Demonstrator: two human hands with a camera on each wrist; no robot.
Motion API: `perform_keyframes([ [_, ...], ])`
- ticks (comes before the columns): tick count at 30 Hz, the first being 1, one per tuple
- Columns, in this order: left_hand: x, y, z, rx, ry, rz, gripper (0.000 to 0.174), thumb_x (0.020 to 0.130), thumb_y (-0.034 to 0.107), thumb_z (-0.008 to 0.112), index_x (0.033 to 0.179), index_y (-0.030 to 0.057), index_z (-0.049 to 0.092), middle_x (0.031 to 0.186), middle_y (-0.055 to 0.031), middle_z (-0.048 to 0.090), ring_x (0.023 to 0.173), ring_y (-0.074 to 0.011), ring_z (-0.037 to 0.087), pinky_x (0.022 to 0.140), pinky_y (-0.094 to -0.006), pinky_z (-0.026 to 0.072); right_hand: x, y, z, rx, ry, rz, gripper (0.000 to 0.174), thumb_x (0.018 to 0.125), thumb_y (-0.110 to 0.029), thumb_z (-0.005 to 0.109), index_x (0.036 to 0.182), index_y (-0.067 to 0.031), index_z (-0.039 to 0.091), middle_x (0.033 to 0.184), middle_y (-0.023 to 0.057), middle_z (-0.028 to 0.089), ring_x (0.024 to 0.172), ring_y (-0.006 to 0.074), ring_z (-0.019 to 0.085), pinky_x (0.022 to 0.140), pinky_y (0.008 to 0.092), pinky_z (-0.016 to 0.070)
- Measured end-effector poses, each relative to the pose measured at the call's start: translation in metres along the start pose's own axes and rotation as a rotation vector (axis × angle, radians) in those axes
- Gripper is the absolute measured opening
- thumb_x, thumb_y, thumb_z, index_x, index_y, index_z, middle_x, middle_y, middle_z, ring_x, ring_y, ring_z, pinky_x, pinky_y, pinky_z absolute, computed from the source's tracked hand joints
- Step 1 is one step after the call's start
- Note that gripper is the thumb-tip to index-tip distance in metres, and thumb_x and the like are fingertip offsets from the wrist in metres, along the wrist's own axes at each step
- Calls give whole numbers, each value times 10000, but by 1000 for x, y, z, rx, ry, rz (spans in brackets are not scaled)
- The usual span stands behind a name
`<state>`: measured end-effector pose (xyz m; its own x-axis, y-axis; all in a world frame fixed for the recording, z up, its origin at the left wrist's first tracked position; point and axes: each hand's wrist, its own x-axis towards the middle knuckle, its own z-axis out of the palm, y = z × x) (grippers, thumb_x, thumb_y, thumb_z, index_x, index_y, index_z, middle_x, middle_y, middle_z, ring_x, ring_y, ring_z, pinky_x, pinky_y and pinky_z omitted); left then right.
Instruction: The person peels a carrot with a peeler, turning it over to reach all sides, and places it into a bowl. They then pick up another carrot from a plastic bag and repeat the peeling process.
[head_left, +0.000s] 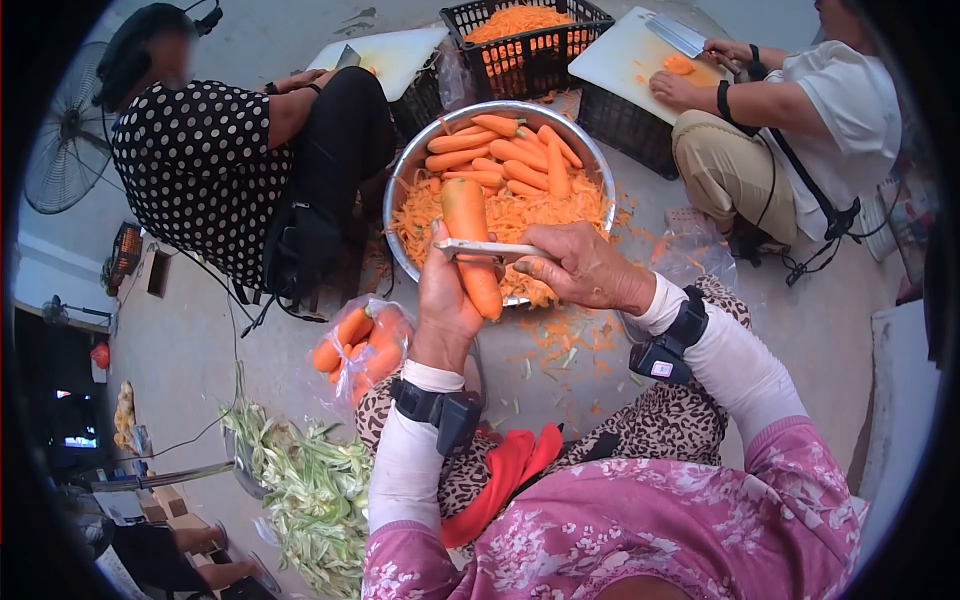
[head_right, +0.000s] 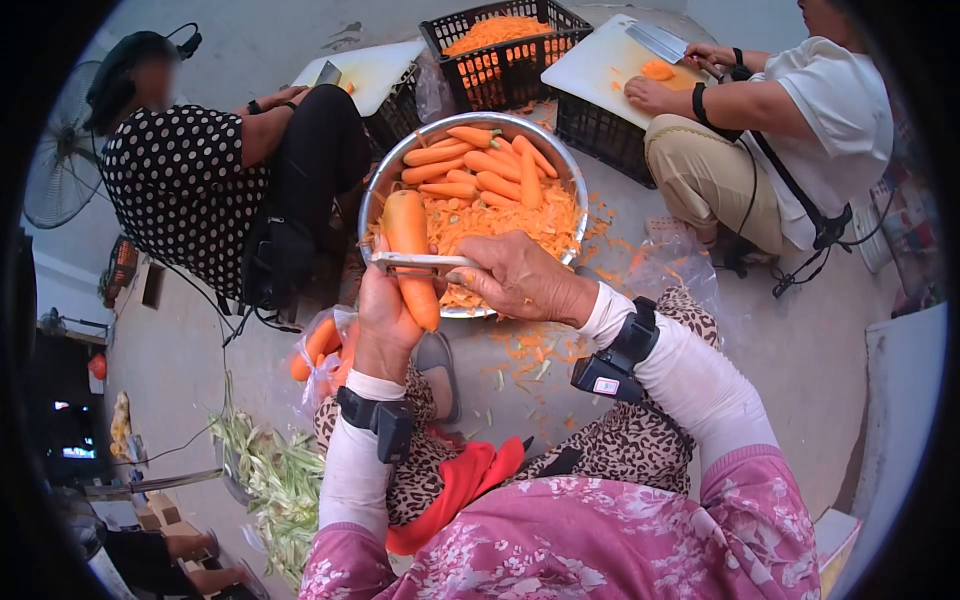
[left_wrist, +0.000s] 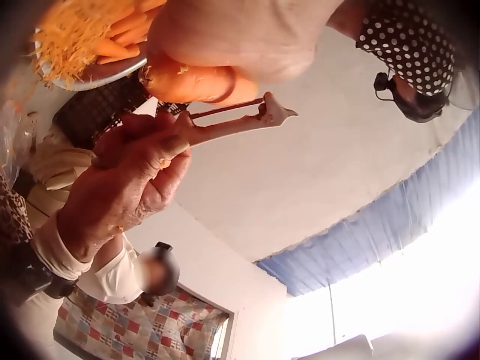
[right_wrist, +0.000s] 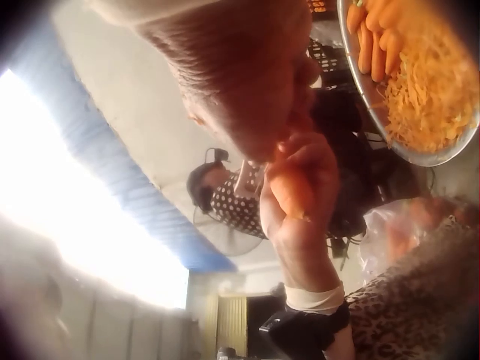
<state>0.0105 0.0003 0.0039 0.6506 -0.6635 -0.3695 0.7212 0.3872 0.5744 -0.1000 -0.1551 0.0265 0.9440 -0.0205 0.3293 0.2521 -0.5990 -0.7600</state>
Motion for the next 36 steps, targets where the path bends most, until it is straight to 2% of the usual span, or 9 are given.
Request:
perform_keyframes([
  [4, 3, -1, -2, 25, -75, 28, 445, 956, 459, 413, 1108, 55, 521, 901, -94, 594, 739, -200, 590, 654, -323, 501, 3, 12, -5, -126, 108, 0, 199, 868, -208, 602, 899, -14, 570, 678, 144, 534, 619, 280, 566, 552, 359, 422],
  [9, -1, -2, 6, 132, -64, 49, 456, 977, 430, 361, 1120, 27, 520, 886, -100, 592, 748, -198, 592, 652, -325, 501, 7, 12, -11, 83, 202, 204, 189, 895, -193, 565, 910, -5, 576, 683, 52, 558, 651, 119, 559, 589, 281, 444],
  [13, -5, -2, 9, 171, -140, 43, 464, 979, 428, 356, 1124, 19, 519, 885, -104, 590, 741, -195, 591, 653, -324, 501, 8, 13, -13, 221, 293, 192, 171, 885, -166, 581, 858, 1, 555, 643, 85, 545, 594, 140, 535, 529, 323, 409],
  [15, -5, -2, 8, 176, -217, 20, 476, 980, 435, 352, 1116, 11, 521, 885, -109, 588, 751, -194, 592, 652, -323, 499, 7, 12, -16, 232, 237, 244, 196, 902, -199, 559, 913, -5, 581, 700, 34, 564, 677, 99, 556, 610, 268, 448],
  [19, -6, -3, 10, 152, -189, -21, 506, 973, 475, 341, 1116, 23, 519, 875, -109, 606, 727, -184, 586, 679, -299, 499, 6, 5, -15, 122, 199, 207, 200, 887, -204, 584, 907, -5, 575, 689, 50, 555, 670, 115, 558, 606, 273, 444],
  [25, -2, 2, 3, 17, -142, -9, 568, 951, 545, 317, 1065, 24, 515, 872, -123, 597, 726, -204, 579, 655, -321, 512, 1, -5, -7, 76, -34, -38, 164, 831, -165, 614, 910, -23, 593, 735, 139, 599, 666, 301, 611, 587, 360, 460],
  [30, -4, 3, 7, -94, -181, -75, 601, 921, 584, 360, 1036, 12, 504, 829, -122, 560, 716, -208, 564, 644, -318, 517, -1, -8, -2, 121, -79, -135, 179, 820, -164, 608, 916, -14, 585, 736, 140, 589, 678, 311, 605, 595, 373, 460],
  [32, -4, 2, 7, -66, -187, -38, 582, 921, 577, 372, 1031, 22, 509, 828, -120, 575, 707, -207, 575, 637, -318, 520, -1, -8, -4, 39, -119, -68, 262, 823, -169, 600, 1039, -23, 593, 867, 164, 630, 814, 355, 620, 714, 401, 499],
  [36, -3, -1, 5, -17, -93, -27, 563, 916, 574, 394, 1034, 36, 512, 821, -114, 591, 692, -206, 589, 622, -320, 520, -1, 0, -1, -34, -76, -95, 252, 838, -184, 585, 1040, -33, 587, 838, 153, 616, 798, 356, 612, 690, 411, 491],
])
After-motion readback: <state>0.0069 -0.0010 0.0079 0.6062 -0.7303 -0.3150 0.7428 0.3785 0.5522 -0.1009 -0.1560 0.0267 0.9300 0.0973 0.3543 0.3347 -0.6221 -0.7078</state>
